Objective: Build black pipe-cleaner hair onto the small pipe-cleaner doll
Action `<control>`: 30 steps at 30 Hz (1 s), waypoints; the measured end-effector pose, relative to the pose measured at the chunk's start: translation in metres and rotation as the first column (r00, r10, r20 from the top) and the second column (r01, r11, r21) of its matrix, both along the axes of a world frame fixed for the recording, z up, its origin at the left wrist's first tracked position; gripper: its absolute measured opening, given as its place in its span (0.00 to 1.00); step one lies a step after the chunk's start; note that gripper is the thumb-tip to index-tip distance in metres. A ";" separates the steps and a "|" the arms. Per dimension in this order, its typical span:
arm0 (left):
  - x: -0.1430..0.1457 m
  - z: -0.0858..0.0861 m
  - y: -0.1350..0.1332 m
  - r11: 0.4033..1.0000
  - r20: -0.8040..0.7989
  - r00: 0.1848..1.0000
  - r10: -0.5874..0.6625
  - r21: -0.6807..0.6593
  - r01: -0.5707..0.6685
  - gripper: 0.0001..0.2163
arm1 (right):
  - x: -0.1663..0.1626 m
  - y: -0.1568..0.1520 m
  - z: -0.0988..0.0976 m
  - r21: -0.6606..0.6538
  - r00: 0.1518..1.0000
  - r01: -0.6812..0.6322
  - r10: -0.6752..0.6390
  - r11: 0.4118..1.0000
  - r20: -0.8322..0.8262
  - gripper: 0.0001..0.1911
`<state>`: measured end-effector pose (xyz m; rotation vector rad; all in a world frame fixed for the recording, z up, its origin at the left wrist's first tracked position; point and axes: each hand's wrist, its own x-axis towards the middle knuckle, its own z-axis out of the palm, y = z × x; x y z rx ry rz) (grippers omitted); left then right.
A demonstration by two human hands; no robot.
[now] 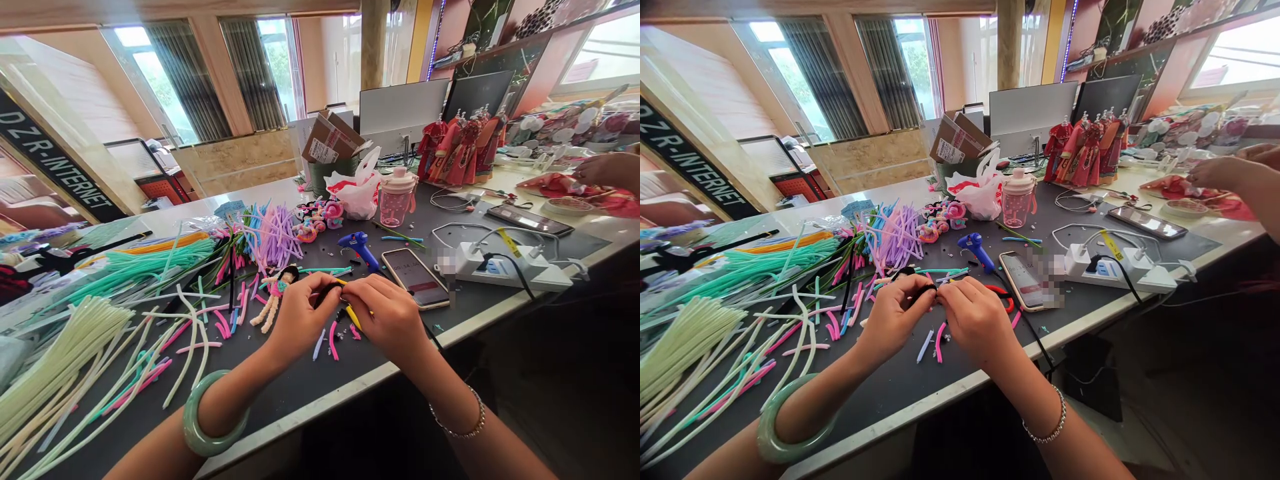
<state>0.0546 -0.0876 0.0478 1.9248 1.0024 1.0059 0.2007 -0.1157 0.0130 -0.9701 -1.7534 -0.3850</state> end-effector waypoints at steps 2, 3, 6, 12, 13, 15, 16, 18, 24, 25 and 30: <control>0.001 0.001 -0.002 1.000 -0.017 1.000 0.013 0.010 -0.012 0.07 | -0.001 0.000 0.001 -0.002 1.000 0.018 -0.018 1.000 0.000 0.11; 0.001 0.001 -0.003 1.000 -0.022 1.000 0.018 0.014 -0.018 0.07 | -0.001 0.000 0.001 0.000 1.000 0.025 -0.025 1.000 0.003 0.11; 0.002 -0.001 -0.006 0.999 -0.027 0.999 0.031 0.026 -0.031 0.07 | 0.000 0.000 0.003 0.013 0.999 0.033 -0.033 0.999 0.017 0.10; 0.006 -0.007 -0.004 0.999 -0.074 0.997 -0.014 -0.053 0.010 0.08 | 0.022 0.003 0.007 -0.053 0.992 0.034 -0.027 0.998 0.126 0.07; 0.005 -0.007 -0.003 0.995 -0.078 0.996 -0.048 -0.087 0.042 0.08 | 0.026 0.003 0.007 -0.065 0.987 0.035 -0.024 0.997 0.159 0.08; 0.004 -0.005 0.001 0.982 -0.081 0.989 -0.125 -0.150 0.112 0.08 | 0.032 0.002 0.008 -0.078 0.972 0.036 -0.017 0.996 0.235 0.10; 0.002 -0.003 0.003 0.974 -0.088 0.983 -0.163 -0.175 0.146 0.08 | 0.034 0.002 0.009 -0.075 0.962 0.034 -0.012 0.997 0.274 0.12; -0.001 0.000 0.005 0.960 -0.128 0.967 -0.222 -0.202 0.194 0.08 | 0.035 0.001 0.009 -0.068 0.941 0.027 -0.002 0.997 0.338 0.14; -0.007 0.008 0.008 0.945 -0.312 0.895 -0.320 -0.177 0.276 0.08 | 0.032 -0.004 0.007 -0.110 0.918 -0.060 0.098 0.992 0.385 0.14; -0.007 0.008 0.009 0.940 -0.327 0.884 -0.335 -0.177 0.291 0.08 | 0.032 -0.004 0.006 -0.120 0.917 -0.083 0.122 0.989 0.379 0.14; -0.008 0.007 0.012 0.909 -0.264 0.882 -0.390 -0.264 0.323 0.06 | 0.032 -0.004 -0.001 -0.125 0.932 -0.169 0.200 0.978 0.303 0.11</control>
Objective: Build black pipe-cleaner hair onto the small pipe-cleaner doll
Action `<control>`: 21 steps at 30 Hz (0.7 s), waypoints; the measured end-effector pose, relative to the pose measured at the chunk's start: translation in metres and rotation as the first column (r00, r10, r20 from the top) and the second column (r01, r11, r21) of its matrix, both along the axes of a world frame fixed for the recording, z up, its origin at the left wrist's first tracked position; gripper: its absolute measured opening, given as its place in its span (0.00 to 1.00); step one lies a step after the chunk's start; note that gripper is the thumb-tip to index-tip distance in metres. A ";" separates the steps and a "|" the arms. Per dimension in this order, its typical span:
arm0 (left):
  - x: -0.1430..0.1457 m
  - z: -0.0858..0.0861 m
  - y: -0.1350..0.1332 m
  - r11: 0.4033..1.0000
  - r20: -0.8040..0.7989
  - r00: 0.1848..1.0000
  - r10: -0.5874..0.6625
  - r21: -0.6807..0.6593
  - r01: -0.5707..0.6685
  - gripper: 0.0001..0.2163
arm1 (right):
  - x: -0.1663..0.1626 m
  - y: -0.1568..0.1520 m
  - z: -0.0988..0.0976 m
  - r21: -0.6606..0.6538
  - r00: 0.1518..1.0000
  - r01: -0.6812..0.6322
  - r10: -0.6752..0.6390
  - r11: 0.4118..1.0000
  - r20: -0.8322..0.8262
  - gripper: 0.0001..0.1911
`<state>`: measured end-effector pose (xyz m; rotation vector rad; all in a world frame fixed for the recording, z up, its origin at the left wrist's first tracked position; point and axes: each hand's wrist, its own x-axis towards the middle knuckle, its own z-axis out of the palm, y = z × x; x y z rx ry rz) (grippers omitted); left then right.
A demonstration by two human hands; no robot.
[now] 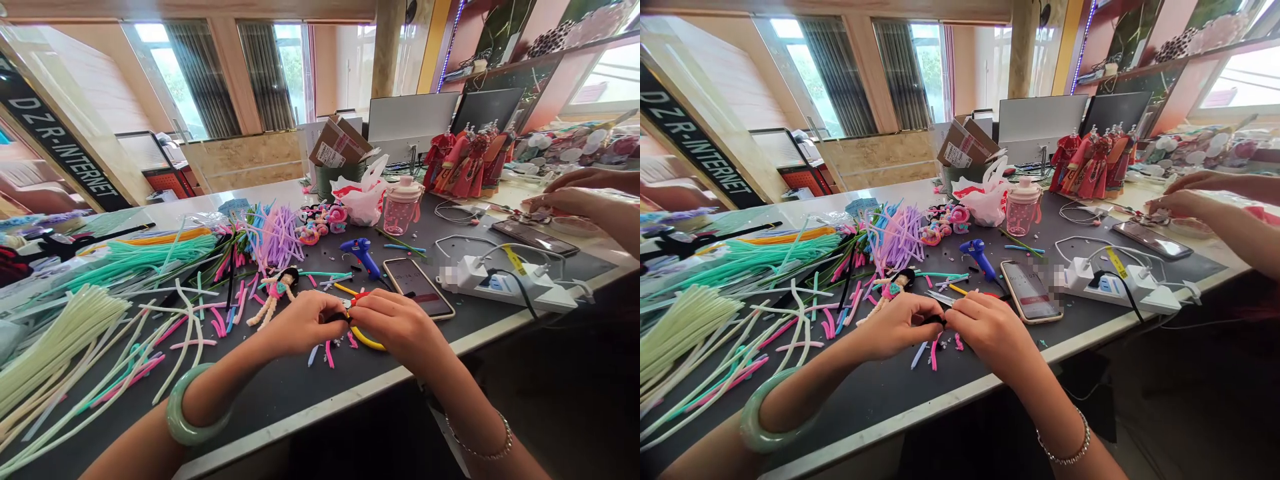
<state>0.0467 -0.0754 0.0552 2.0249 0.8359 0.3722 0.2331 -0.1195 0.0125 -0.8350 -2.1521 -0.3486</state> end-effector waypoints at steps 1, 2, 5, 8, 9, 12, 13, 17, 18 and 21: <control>0.000 -0.001 0.001 0.999 0.025 1.000 0.007 -0.031 -0.006 0.05 | 0.000 0.000 -0.001 0.000 1.000 -0.001 0.001 1.000 -0.029 0.10; 0.000 -0.002 0.001 0.998 0.055 0.998 0.019 -0.059 -0.016 0.05 | 0.001 0.000 -0.002 0.001 0.998 0.006 -0.006 1.000 -0.060 0.09; 0.002 -0.005 0.002 0.991 0.163 0.984 0.075 -0.119 -0.056 0.06 | 0.000 0.000 -0.005 0.035 0.986 0.076 -0.070 0.996 -0.148 0.08; 0.005 -0.009 0.000 0.980 0.265 0.953 0.148 -0.170 -0.105 0.06 | -0.003 -0.001 -0.009 0.114 0.962 0.169 -0.139 0.979 -0.234 0.08; 0.006 -0.010 -0.001 0.975 0.288 0.942 0.174 -0.186 -0.123 0.06 | -0.006 -0.002 -0.010 0.135 0.951 0.200 -0.159 0.971 -0.264 0.07; 0.010 -0.012 -0.003 0.956 0.347 0.906 0.243 -0.243 -0.163 0.06 | -0.015 -0.003 -0.013 0.143 0.912 0.280 -0.217 0.949 -0.347 0.06; 0.011 -0.013 -0.004 0.950 0.368 0.893 0.261 -0.262 -0.169 0.07 | -0.018 -0.004 -0.013 0.132 0.898 0.302 -0.235 0.944 -0.371 0.05; 0.015 -0.017 -0.006 0.919 0.449 0.818 0.359 -0.321 -0.227 0.08 | -0.030 -0.005 -0.013 0.080 0.853 0.333 -0.263 0.940 -0.452 0.06; 0.016 -0.018 -0.006 0.907 0.468 0.792 0.391 -0.340 -0.247 0.08 | -0.032 -0.006 -0.014 0.060 0.846 0.329 -0.265 0.943 -0.463 0.07; 0.018 -0.024 -0.007 0.870 0.512 0.714 0.478 -0.391 -0.301 0.09 | -0.037 -0.008 -0.015 -0.035 0.833 0.292 -0.272 0.956 -0.482 0.09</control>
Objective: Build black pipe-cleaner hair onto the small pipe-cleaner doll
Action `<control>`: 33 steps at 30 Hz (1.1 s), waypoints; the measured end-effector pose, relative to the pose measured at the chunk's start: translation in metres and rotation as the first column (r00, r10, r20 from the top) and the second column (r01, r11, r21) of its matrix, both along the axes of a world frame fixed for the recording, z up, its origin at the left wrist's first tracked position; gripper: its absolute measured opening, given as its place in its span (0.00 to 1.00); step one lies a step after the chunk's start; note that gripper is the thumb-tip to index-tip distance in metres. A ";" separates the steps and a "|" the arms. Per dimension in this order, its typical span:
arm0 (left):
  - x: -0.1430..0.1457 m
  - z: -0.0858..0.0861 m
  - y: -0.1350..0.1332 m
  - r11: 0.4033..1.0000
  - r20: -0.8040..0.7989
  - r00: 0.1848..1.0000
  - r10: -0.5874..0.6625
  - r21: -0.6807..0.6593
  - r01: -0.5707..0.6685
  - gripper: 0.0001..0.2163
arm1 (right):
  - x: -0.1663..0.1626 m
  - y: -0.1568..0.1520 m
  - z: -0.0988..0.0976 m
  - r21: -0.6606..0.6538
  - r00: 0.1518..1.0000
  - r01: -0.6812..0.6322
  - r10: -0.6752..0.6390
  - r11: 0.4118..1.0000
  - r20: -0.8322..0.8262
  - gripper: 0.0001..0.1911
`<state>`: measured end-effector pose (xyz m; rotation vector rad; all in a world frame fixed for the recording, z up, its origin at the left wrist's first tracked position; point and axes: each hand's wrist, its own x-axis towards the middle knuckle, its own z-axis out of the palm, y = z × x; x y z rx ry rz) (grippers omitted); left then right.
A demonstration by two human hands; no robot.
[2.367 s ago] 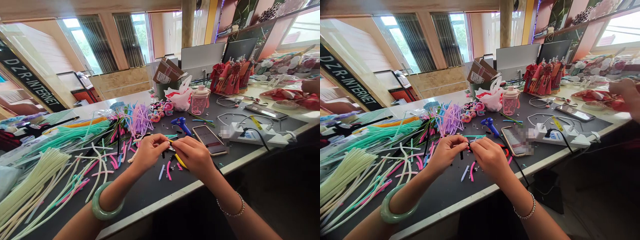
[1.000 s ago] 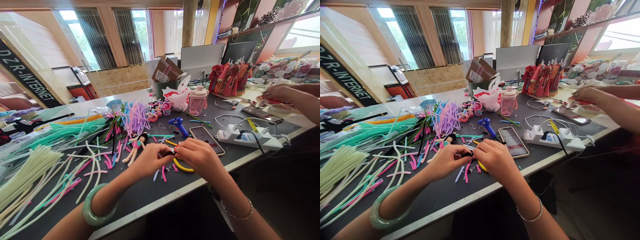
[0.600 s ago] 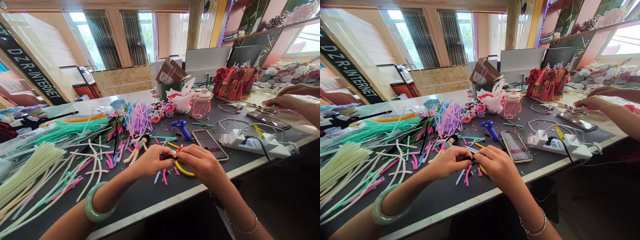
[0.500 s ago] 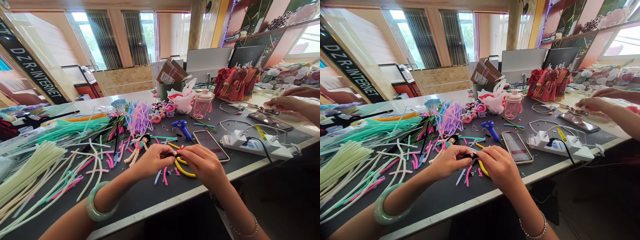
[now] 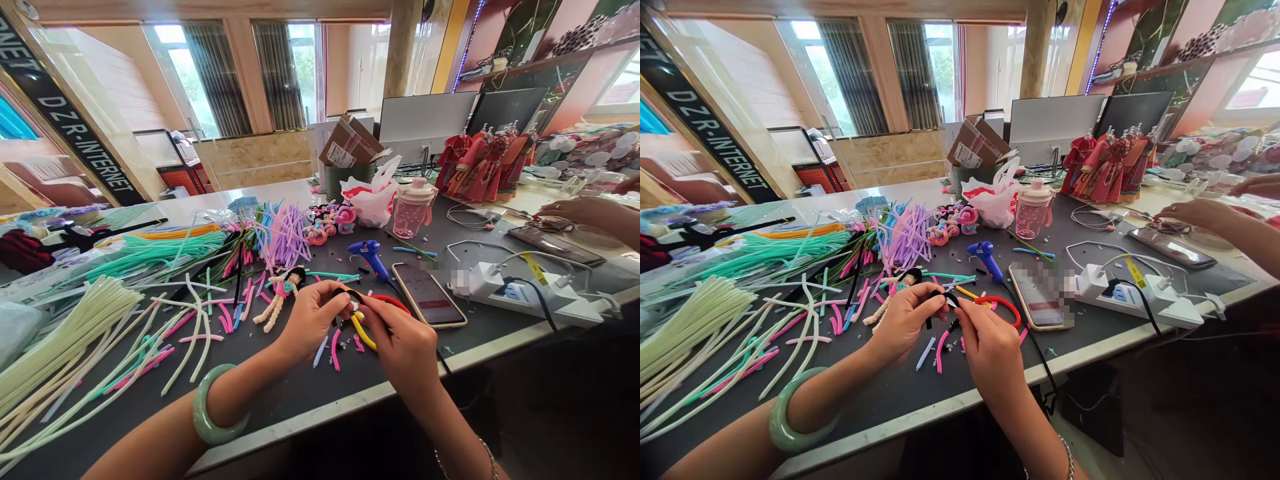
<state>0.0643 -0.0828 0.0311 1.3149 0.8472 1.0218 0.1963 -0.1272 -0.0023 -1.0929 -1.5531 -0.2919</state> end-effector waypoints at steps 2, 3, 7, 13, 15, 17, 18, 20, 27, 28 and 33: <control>0.001 -0.003 0.000 0.999 0.033 0.999 0.038 -0.003 -0.038 0.09 | -0.002 -0.001 -0.001 -0.065 0.999 -0.032 0.030 0.997 -0.042 0.09; 0.001 -0.004 0.000 0.999 0.044 0.998 0.045 0.004 -0.045 0.08 | -0.002 -0.002 -0.001 -0.092 0.997 -0.038 0.032 0.995 -0.063 0.09; 0.000 -0.004 0.000 0.997 0.013 1.000 0.013 0.072 -0.014 0.08 | 0.002 -0.001 0.001 -0.156 0.995 -0.001 -0.014 0.988 -0.097 0.07; -0.004 0.004 -0.001 0.981 -0.129 0.991 -0.026 0.186 0.050 0.07 | 0.006 -0.001 0.010 -0.185 0.995 -0.040 0.023 0.982 -0.093 0.08; -0.004 0.006 -0.002 0.976 -0.166 0.985 -0.045 0.202 0.078 0.07 | 0.006 -0.001 0.011 -0.166 0.997 -0.041 0.030 0.985 -0.068 0.08; -0.004 0.006 -0.004 0.970 -0.213 0.975 -0.055 0.222 0.103 0.06 | 0.006 -0.001 0.012 -0.139 0.999 -0.034 0.030 0.990 -0.031 0.07; -0.004 0.007 -0.004 0.966 -0.241 0.969 -0.058 0.233 0.115 0.06 | 0.005 -0.001 0.013 -0.126 1.000 -0.029 0.027 0.992 -0.014 0.07; -0.004 0.008 -0.006 0.959 -0.290 0.955 -0.056 0.252 0.133 0.06 | 0.005 -0.001 0.013 -0.102 1.000 -0.022 0.024 0.995 0.014 0.07; -0.006 0.013 -0.006 0.954 -0.387 0.918 -0.087 0.232 0.188 0.07 | 0.003 -0.001 0.010 -0.050 0.999 0.001 0.001 0.999 0.034 0.08; -0.007 0.013 -0.006 0.955 -0.392 0.915 -0.090 0.225 0.191 0.07 | 0.003 -0.001 0.010 -0.043 1.000 0.002 -0.001 0.999 0.030 0.08; -0.010 0.018 -0.002 0.948 -0.474 0.878 -0.072 0.241 0.208 0.07 | 0.004 -0.001 0.010 -0.036 0.998 -0.027 0.029 0.999 0.047 0.08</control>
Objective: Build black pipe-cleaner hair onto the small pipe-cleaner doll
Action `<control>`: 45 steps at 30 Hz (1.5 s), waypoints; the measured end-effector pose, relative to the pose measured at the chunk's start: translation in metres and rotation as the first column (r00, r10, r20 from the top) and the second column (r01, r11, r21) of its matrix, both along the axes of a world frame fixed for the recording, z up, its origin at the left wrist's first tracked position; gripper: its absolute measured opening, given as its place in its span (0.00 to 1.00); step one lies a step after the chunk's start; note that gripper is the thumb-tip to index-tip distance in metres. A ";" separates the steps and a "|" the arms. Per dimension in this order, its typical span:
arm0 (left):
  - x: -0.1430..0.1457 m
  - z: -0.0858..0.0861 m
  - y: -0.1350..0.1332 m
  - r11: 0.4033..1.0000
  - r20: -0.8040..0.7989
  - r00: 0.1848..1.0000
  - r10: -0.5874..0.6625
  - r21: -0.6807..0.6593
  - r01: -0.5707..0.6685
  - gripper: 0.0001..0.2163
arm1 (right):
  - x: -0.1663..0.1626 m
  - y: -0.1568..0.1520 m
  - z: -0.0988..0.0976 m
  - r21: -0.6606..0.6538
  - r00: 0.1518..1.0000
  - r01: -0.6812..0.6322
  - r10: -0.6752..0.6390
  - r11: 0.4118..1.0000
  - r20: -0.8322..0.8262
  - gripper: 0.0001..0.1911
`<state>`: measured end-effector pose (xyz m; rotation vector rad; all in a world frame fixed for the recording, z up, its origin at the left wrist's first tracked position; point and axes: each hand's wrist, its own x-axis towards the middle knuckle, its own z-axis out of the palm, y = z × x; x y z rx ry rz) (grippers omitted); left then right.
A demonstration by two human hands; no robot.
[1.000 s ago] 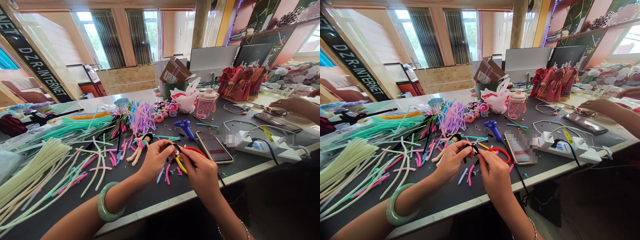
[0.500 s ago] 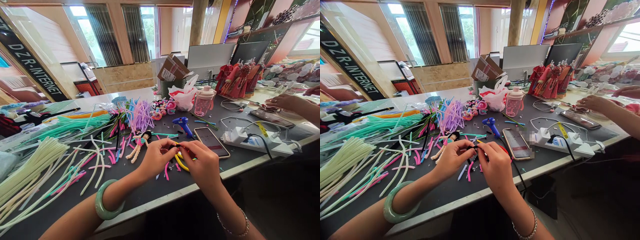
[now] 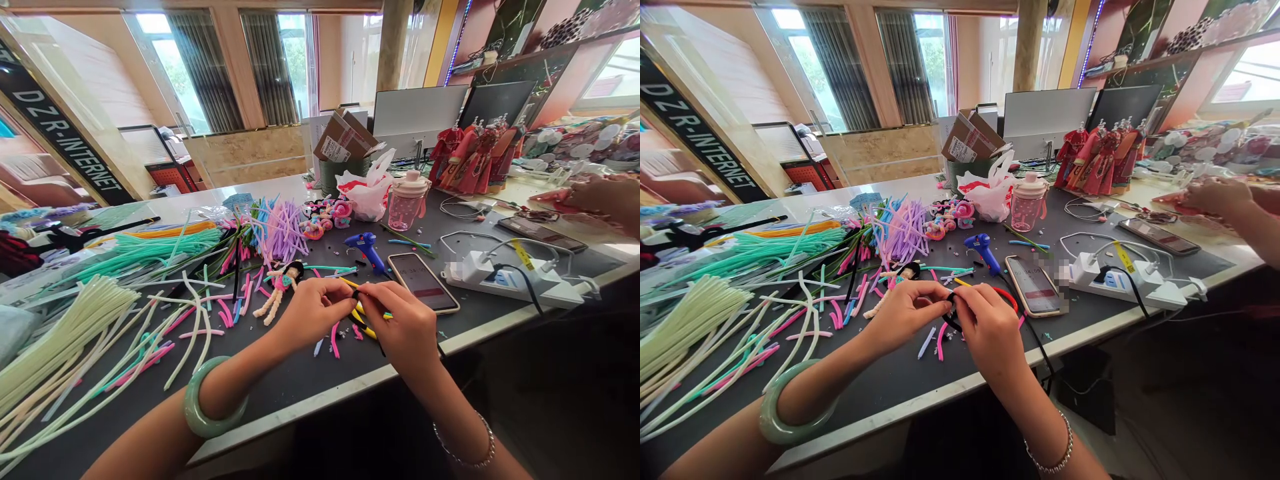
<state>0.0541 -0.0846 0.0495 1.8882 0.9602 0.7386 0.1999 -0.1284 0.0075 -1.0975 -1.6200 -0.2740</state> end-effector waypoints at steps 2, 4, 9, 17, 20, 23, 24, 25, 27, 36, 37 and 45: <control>-0.002 0.002 0.002 1.000 -0.031 0.999 -0.006 0.031 0.007 0.08 | 0.000 0.000 0.001 -0.014 1.000 -0.017 0.017 1.000 0.019 0.09; -0.004 0.004 0.004 0.998 -0.042 0.999 -0.021 0.055 0.023 0.10 | -0.001 0.000 0.002 -0.021 0.999 -0.032 0.033 0.999 0.030 0.09; -0.009 0.009 0.006 0.993 -0.080 0.994 -0.075 0.084 0.082 0.11 | -0.002 0.001 0.000 -0.057 0.997 -0.071 0.069 0.996 -0.024 0.08; -0.011 0.012 0.005 0.992 -0.139 0.988 -0.066 0.096 0.080 0.08 | 0.001 0.003 -0.008 -0.189 0.989 -0.127 0.109 0.974 -0.100 0.07; -0.009 0.012 0.003 0.988 -0.165 0.982 -0.096 0.105 0.114 0.07 | 0.000 0.002 -0.008 -0.185 0.991 -0.107 0.089 0.977 -0.099 0.06; -0.007 0.012 -0.001 0.985 -0.203 0.973 -0.110 0.108 0.134 0.06 | -0.002 0.002 -0.007 -0.172 0.993 -0.083 0.066 0.982 -0.101 0.07; -0.007 0.013 -0.002 0.984 -0.220 0.970 -0.106 0.117 0.134 0.06 | -0.002 0.002 -0.007 -0.169 0.993 -0.075 0.057 0.983 -0.106 0.07; -0.006 0.012 -0.004 0.983 -0.236 0.967 -0.100 0.127 0.132 0.06 | -0.003 0.002 -0.007 -0.165 0.993 -0.066 0.048 0.984 -0.111 0.07; -0.004 0.012 -0.005 0.982 -0.255 0.963 -0.085 0.143 0.125 0.07 | -0.004 0.001 -0.007 -0.154 0.991 -0.056 0.036 0.987 -0.127 0.07; -0.009 0.006 0.008 0.974 -0.212 0.970 -0.123 0.159 0.158 0.08 | -0.003 0.001 -0.007 -0.182 0.978 -0.052 0.013 0.982 -0.209 0.06; -0.010 0.005 0.010 0.973 -0.211 0.969 -0.126 0.167 0.162 0.09 | -0.002 0.001 -0.007 -0.190 0.974 -0.043 -0.001 0.981 -0.226 0.06; -0.010 0.003 0.013 0.991 -0.111 0.992 -0.062 0.115 0.074 0.14 | 0.002 0.001 -0.007 -0.275 0.928 -0.098 -0.012 0.956 -0.371 0.06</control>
